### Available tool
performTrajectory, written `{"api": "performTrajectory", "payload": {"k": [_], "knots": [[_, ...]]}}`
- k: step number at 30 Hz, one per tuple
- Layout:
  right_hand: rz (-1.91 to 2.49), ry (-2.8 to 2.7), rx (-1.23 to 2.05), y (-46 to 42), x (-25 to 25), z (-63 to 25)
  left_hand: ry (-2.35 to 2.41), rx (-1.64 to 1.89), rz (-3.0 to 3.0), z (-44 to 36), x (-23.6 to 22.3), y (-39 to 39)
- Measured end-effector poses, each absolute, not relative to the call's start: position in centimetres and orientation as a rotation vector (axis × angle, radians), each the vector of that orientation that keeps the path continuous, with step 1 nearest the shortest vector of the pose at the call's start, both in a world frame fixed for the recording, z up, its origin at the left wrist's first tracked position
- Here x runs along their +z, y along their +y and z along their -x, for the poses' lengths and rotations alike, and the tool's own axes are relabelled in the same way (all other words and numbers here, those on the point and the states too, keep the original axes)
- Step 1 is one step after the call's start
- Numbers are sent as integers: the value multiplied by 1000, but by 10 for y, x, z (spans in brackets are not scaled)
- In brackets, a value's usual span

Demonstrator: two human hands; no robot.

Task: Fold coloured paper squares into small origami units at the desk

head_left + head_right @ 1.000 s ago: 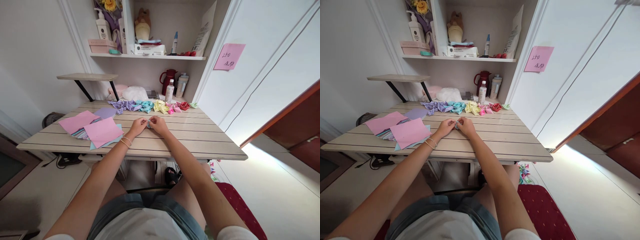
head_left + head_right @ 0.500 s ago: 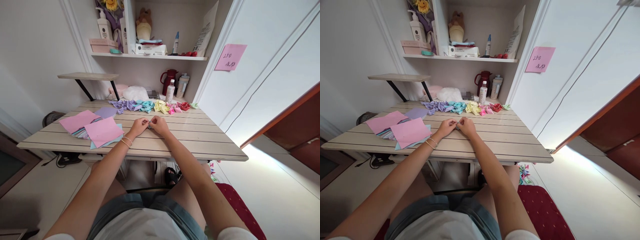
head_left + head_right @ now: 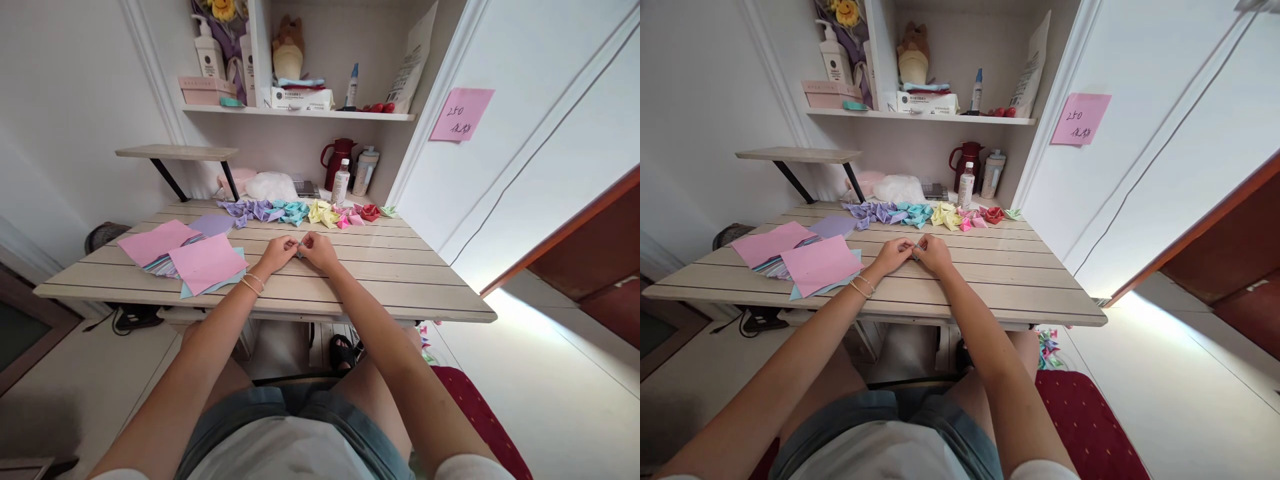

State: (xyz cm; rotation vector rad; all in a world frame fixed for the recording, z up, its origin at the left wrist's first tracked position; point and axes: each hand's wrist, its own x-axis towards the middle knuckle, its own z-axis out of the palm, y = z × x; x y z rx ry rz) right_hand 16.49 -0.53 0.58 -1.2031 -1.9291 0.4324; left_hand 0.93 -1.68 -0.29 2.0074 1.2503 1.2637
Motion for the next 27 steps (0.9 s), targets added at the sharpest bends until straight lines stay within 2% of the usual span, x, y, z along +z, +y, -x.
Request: {"api": "performTrajectory", "payload": {"k": [15, 27], "knots": [[1190, -2014, 365, -8, 9, -167, 1383, 954, -2340, -9, 5, -19], [1112, -2131, 449, -4, 9, -169, 1359, 997, -2371, -10, 0, -36]]}}
